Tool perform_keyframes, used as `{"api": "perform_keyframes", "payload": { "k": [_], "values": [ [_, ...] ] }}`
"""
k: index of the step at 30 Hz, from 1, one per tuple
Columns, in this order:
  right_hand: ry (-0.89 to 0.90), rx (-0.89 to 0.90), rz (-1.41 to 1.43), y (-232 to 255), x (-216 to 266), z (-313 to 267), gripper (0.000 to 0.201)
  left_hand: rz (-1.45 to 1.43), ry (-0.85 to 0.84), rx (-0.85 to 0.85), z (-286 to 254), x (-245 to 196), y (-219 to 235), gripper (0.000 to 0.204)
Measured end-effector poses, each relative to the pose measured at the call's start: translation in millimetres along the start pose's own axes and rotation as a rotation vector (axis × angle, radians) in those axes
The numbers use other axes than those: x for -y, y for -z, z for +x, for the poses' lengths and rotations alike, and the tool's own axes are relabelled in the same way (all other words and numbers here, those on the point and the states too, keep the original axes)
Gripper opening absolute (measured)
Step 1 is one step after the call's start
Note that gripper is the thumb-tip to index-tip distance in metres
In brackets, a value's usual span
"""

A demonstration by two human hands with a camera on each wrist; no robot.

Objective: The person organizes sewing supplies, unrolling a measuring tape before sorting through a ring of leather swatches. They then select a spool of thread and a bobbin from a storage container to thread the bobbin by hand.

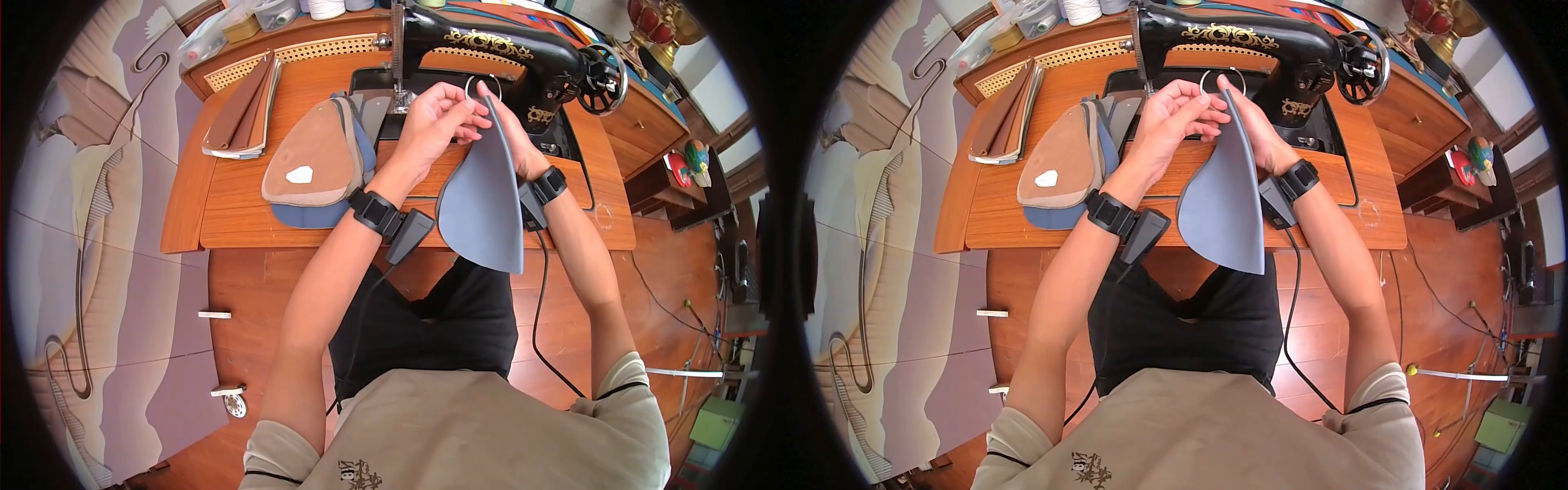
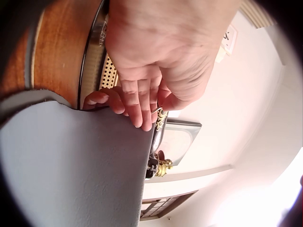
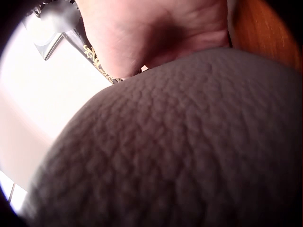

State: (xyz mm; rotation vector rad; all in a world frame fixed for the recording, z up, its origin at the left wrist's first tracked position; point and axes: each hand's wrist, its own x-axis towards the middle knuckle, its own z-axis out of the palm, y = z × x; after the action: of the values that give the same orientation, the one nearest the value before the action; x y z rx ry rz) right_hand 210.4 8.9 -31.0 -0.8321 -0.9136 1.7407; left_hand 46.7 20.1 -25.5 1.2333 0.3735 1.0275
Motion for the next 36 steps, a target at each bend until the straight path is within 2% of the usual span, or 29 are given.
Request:
{"api": "perform_keyframes", "payload": {
  "k": [1, 5, 12, 13, 15, 19, 21, 25, 27, 30, 33, 36],
  "values": [
    [0.018, -0.153, -0.08, -2, 3, -2, 0.045, 0.001, -0.027, 0.019, 0, 1, -2, 0.014],
    [0.079, -0.185, -0.138, -9, 11, -10, 0.047, 0.039, -0.037, 0.09, -3, -1, -5, 0.013],
    [0.096, -0.133, -0.149, -8, 13, -11, 0.054, 0.041, -0.014, 0.098, -2, 1, -4, 0.012],
    [0.095, -0.131, -0.15, -5, 13, -10, 0.054, 0.05, -0.028, 0.098, -2, 1, -4, 0.012],
    [0.122, 0.007, -0.123, 0, 13, -8, 0.058, 0.058, -0.042, 0.099, -2, 1, -4, 0.012],
    [0.122, -0.026, -0.091, -5, 12, -8, 0.06, 0.022, -0.111, 0.037, -1, -1, -3, 0.013],
    [0.086, 0.048, -0.091, -4, 12, -9, 0.058, 0.002, -0.133, 0.025, -1, -2, -2, 0.013],
    [0.071, -0.023, -0.055, -14, 6, -13, 0.054, -0.006, -0.133, 0.012, -2, -3, -3, 0.015],
    [0.049, -0.137, -0.104, -22, 10, -17, 0.05, 0.003, -0.116, 0.012, -2, -2, -4, 0.015],
    [0.078, -0.043, -0.078, -15, 14, -17, 0.047, -0.007, -0.123, 0.018, -1, 0, -4, 0.016],
    [0.144, -0.123, -0.164, -14, 12, -14, 0.047, -0.003, -0.134, 0.031, -1, 0, -3, 0.017],
    [0.221, -0.109, -0.239, -6, 10, -8, 0.051, 0.085, -0.066, 0.083, -2, 0, 1, 0.017]
  ]
}}
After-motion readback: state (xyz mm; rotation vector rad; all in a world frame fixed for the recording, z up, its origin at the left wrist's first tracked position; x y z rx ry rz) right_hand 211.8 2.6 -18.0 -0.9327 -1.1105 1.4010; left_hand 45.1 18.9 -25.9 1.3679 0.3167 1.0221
